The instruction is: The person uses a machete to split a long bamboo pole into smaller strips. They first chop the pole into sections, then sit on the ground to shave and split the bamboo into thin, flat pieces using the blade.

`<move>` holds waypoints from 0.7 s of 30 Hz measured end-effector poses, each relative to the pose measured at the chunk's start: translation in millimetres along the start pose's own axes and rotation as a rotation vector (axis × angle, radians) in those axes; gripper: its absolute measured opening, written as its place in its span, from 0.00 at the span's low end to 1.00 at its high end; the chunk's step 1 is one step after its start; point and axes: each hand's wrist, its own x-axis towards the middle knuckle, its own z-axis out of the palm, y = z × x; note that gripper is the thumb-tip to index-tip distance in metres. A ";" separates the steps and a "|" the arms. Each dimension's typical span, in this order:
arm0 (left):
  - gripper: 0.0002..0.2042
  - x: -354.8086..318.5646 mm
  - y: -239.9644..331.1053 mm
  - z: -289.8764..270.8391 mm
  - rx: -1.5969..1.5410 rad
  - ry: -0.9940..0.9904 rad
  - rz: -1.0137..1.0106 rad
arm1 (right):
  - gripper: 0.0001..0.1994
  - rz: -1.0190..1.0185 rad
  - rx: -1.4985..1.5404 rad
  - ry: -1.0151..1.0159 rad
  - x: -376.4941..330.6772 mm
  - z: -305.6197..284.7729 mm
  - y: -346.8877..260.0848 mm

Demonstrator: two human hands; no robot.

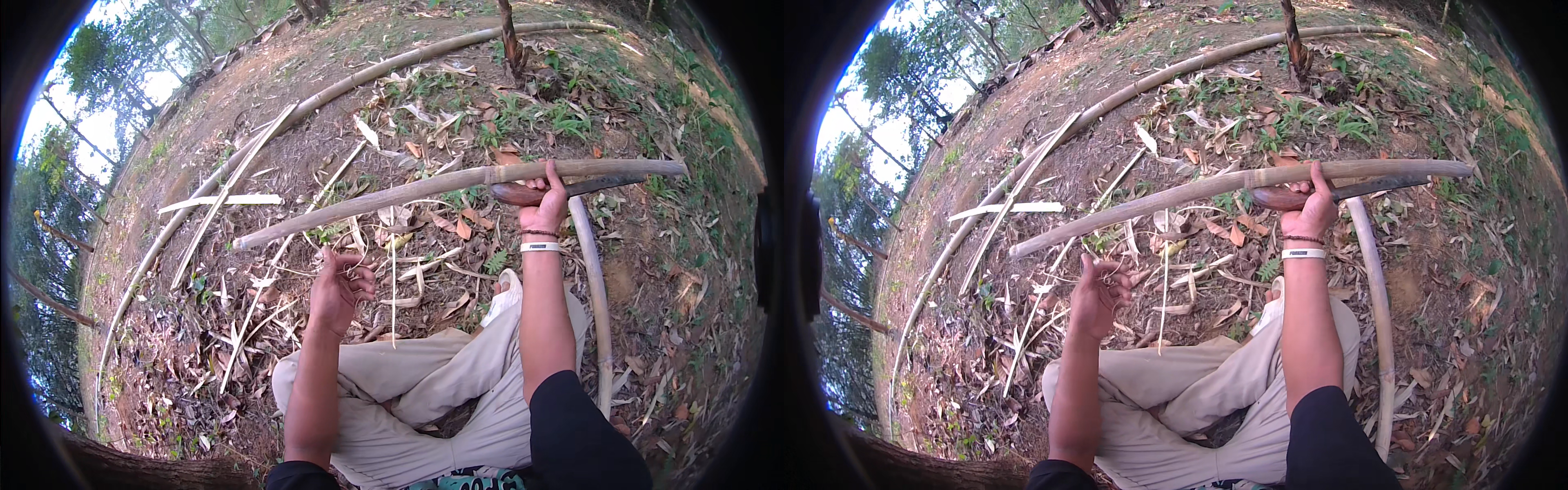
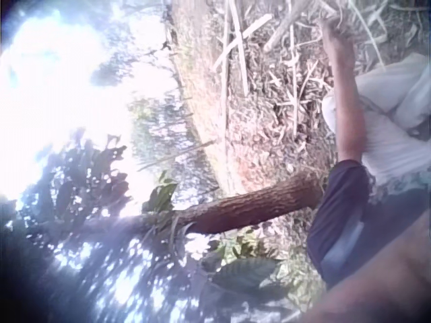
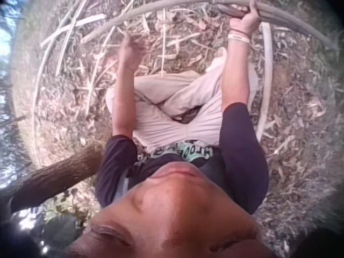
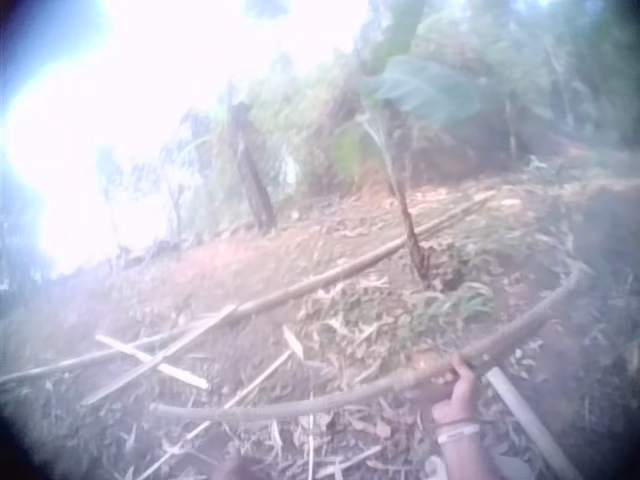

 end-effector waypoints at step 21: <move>0.44 47.0 75.7 35.6 2.276 0.400 0.644 | 0.16 0.014 0.189 -0.093 -4.9 3.5 -53.4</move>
